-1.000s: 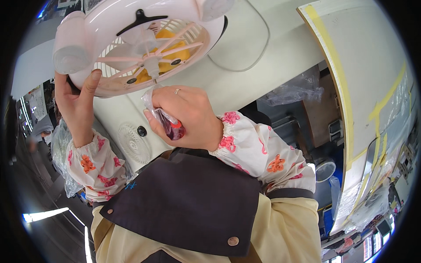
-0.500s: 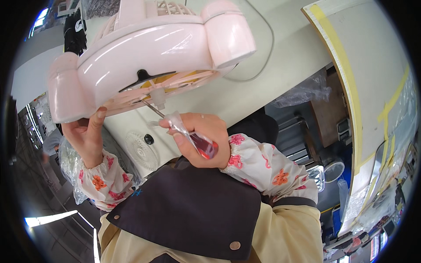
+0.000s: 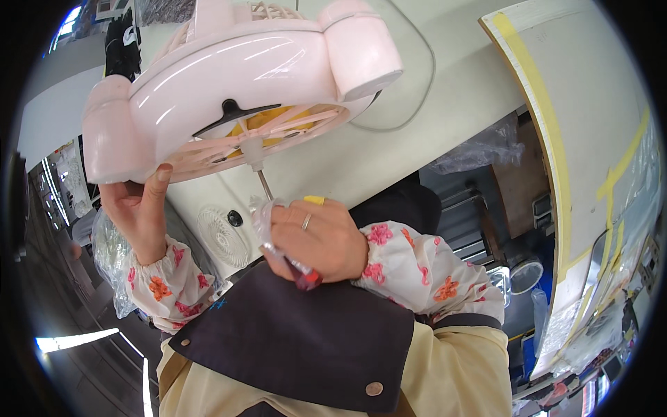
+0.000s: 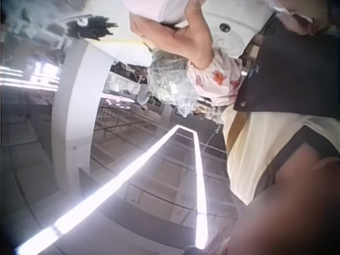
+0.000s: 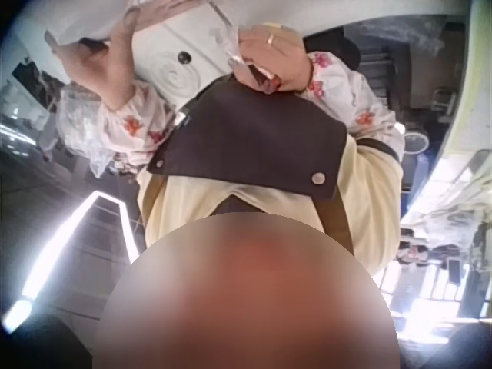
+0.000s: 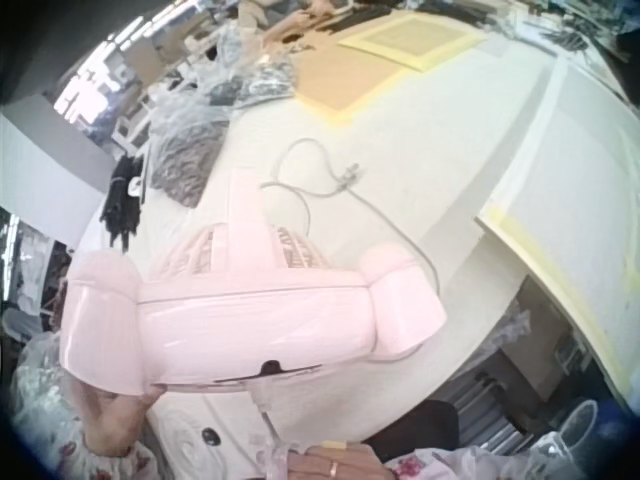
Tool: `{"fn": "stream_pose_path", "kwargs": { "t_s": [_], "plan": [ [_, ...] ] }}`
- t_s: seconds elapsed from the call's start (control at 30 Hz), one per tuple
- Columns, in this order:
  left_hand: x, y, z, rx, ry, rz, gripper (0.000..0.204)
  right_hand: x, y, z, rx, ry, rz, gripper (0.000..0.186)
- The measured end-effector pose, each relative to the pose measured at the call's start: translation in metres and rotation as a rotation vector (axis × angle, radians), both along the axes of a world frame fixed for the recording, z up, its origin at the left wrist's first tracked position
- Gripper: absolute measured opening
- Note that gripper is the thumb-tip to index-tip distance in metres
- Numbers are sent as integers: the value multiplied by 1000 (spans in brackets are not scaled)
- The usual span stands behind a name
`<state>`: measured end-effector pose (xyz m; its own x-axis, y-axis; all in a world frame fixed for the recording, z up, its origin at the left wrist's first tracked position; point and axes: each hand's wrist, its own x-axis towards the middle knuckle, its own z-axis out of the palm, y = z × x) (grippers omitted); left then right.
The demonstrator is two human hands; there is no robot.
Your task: Using a screwdriver and cloth to clean or repair a small plastic electric fan.
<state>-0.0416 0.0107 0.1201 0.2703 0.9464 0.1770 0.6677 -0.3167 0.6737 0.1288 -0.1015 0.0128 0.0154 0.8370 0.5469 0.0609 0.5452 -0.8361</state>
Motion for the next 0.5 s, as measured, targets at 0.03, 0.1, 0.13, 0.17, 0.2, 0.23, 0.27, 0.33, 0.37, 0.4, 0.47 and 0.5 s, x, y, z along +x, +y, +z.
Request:
{"fn": "stream_pose_path", "kwargs": {
  "t_s": [0.03,0.1,0.13,0.17,0.2,0.23,0.27,0.33,0.37,0.4,0.47,0.5],
  "plan": [
    [1,0,0,4,3,4,61,-3,2,-3,-20,55,-12,13],
    [2,1,0,-14,-33,15,61,-6,4,-7,-65,117,32,9],
    [2,2,1,-19,-49,20,61,-6,3,-8,-177,220,30,10],
    [2,3,1,11,-14,-17,62,-4,2,-8,-251,333,19,11],
    [2,4,1,41,21,-55,63,-3,-1,-8,-293,345,40,11],
    [2,5,2,47,18,-57,63,-1,-3,-8,-264,359,17,11],
    [3,3,1,39,9,-60,64,3,-7,-7,-326,302,46,11],
    [3,3,1,35,-1,-63,65,6,-11,-6,-301,213,41,11],
    [3,2,0,46,18,-62,66,7,-13,-6,-312,230,34,11],
    [3,3,0,54,40,-82,67,6,-13,-7,-435,306,57,11],
    [0,8,-1,38,-12,-49,68,4,-12,-10,-671,409,91,17],
    [0,8,-1,11,-53,-30,68,3,-13,-12,-637,432,77,17]
  ]
}}
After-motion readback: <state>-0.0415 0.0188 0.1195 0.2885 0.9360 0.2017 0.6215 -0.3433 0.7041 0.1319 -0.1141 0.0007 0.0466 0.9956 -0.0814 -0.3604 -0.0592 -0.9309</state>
